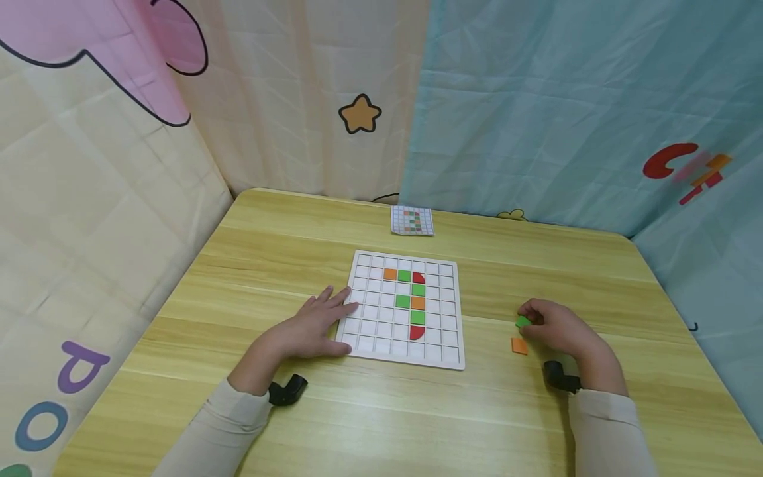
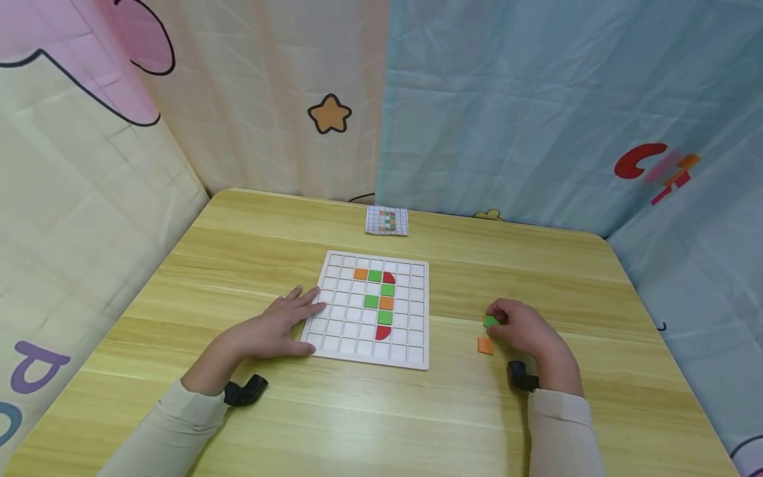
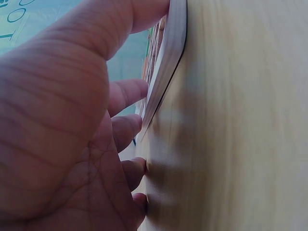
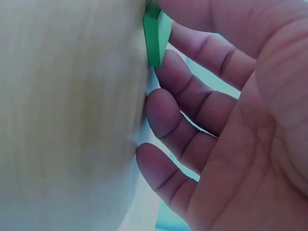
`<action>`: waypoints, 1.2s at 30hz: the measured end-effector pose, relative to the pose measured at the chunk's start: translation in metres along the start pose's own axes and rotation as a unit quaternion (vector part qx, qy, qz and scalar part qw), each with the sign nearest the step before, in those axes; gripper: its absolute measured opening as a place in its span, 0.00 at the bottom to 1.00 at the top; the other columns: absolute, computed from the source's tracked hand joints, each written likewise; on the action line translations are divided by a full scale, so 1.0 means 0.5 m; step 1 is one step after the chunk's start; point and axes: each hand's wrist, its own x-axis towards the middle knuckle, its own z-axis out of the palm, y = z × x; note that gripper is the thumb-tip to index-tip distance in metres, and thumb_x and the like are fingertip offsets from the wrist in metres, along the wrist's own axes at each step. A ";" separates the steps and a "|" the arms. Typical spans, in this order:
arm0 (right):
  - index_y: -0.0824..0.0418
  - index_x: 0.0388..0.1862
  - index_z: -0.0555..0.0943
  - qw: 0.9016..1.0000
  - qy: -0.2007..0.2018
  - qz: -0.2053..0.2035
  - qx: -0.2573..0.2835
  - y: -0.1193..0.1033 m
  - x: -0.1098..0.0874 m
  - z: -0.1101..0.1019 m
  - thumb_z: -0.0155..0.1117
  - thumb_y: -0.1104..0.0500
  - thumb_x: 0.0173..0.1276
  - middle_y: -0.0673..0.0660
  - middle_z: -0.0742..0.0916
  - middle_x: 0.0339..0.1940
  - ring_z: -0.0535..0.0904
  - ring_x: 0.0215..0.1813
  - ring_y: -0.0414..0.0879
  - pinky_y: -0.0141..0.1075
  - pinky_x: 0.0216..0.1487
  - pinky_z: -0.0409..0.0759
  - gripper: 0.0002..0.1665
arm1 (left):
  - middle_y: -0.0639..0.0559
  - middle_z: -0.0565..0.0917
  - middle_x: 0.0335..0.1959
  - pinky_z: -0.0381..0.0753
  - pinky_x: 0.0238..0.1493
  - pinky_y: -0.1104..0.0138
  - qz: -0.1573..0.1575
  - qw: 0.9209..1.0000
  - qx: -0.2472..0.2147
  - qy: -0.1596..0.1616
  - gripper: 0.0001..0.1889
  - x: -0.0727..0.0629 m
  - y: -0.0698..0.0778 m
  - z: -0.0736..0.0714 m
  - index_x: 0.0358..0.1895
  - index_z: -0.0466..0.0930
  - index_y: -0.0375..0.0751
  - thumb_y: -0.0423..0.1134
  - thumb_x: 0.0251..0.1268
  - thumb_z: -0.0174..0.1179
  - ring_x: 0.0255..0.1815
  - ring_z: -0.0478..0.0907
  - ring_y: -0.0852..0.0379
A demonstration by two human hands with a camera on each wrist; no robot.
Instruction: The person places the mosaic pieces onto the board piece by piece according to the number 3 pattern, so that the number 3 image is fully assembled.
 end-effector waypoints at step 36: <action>0.69 0.50 0.78 0.999 0.026 -0.027 0.033 0.014 -0.018 0.013 0.64 0.66 0.67 0.57 0.82 0.43 0.74 0.44 0.50 0.46 0.46 0.75 0.13 | 0.46 0.49 0.81 0.38 0.75 0.42 0.012 1.000 -0.005 0.003 0.43 -0.002 0.001 -0.002 0.76 0.62 0.44 0.52 0.59 0.69 0.80 0.35 0.38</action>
